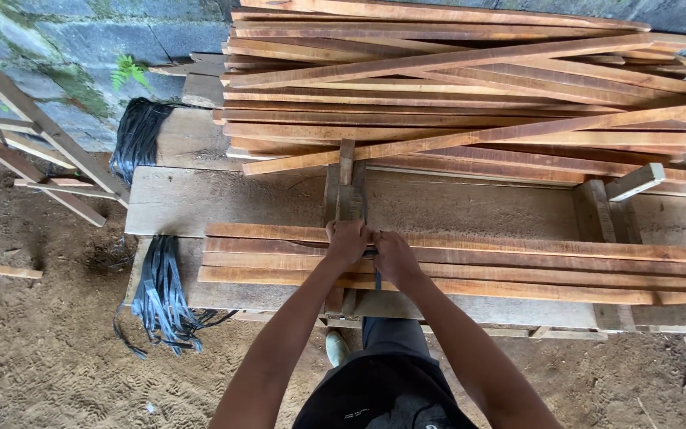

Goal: The recorder aligns a set of thin wooden strips and prepares to secure them with a plastic tie.

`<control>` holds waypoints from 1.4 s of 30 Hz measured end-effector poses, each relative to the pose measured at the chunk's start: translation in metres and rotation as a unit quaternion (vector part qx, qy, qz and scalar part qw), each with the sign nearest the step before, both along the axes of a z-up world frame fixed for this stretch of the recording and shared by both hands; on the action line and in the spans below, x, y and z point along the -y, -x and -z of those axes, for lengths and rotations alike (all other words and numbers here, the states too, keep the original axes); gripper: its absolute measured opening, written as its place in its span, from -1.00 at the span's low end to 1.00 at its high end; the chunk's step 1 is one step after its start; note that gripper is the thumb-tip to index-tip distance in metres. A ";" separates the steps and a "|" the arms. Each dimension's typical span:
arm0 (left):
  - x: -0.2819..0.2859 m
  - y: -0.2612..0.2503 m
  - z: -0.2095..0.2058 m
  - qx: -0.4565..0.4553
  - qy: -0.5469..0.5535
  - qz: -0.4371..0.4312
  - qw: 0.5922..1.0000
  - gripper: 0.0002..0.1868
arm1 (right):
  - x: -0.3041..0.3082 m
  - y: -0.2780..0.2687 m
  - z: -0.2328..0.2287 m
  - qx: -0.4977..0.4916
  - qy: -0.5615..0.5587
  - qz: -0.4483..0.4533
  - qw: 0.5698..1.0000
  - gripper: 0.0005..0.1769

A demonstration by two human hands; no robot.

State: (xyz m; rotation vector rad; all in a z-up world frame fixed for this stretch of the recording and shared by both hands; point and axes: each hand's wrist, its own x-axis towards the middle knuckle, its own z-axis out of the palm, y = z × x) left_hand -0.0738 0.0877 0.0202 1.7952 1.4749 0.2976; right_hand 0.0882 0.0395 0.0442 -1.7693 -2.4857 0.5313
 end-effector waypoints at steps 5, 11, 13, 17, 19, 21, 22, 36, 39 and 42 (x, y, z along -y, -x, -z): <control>-0.008 -0.011 0.009 0.041 -0.004 -0.021 0.999 -0.46 | 0.010 0.008 -0.041 -0.055 0.048 0.049 0.996 -0.43; -0.001 -0.011 0.000 0.121 -0.021 -0.055 0.991 -0.49 | 0.011 -0.004 -0.034 -0.157 0.049 0.117 0.979 -0.44; -0.002 -0.011 -0.001 0.111 -0.016 -0.056 0.992 -0.49 | 0.016 -0.005 -0.037 -0.231 0.019 0.165 0.959 -0.57; -0.004 -0.016 -0.005 0.078 0.000 -0.056 0.995 -0.50 | 0.021 -0.010 -0.043 -0.408 -0.005 0.250 0.878 -0.81; -0.004 -0.014 -0.007 0.064 -0.020 -0.039 0.997 -0.52 | 0.018 -0.015 -0.029 -0.452 0.002 0.249 0.856 -0.84; -0.002 -0.015 -0.008 0.051 -0.038 -0.020 0.998 -0.53 | 0.018 -0.019 -0.025 -0.495 0.011 0.250 0.832 -0.86; -0.002 -0.015 -0.010 0.057 -0.039 -0.019 0.997 -0.53 | 0.019 -0.019 -0.030 -0.545 0.027 0.238 0.804 -0.86; -0.011 -0.009 0.018 0.036 -0.054 0.013 0.998 -0.58 | -0.027 -0.021 -0.055 -0.532 0.074 0.235 0.810 -0.73; -0.013 -0.006 0.028 0.033 -0.091 0.013 0.995 -0.57 | -0.051 -0.009 -0.061 -0.429 0.099 0.223 0.870 -0.60; -0.012 -0.004 0.023 0.033 -0.104 0.023 0.994 -0.67 | -0.075 0.008 -0.049 -0.358 0.120 0.187 0.907 -0.54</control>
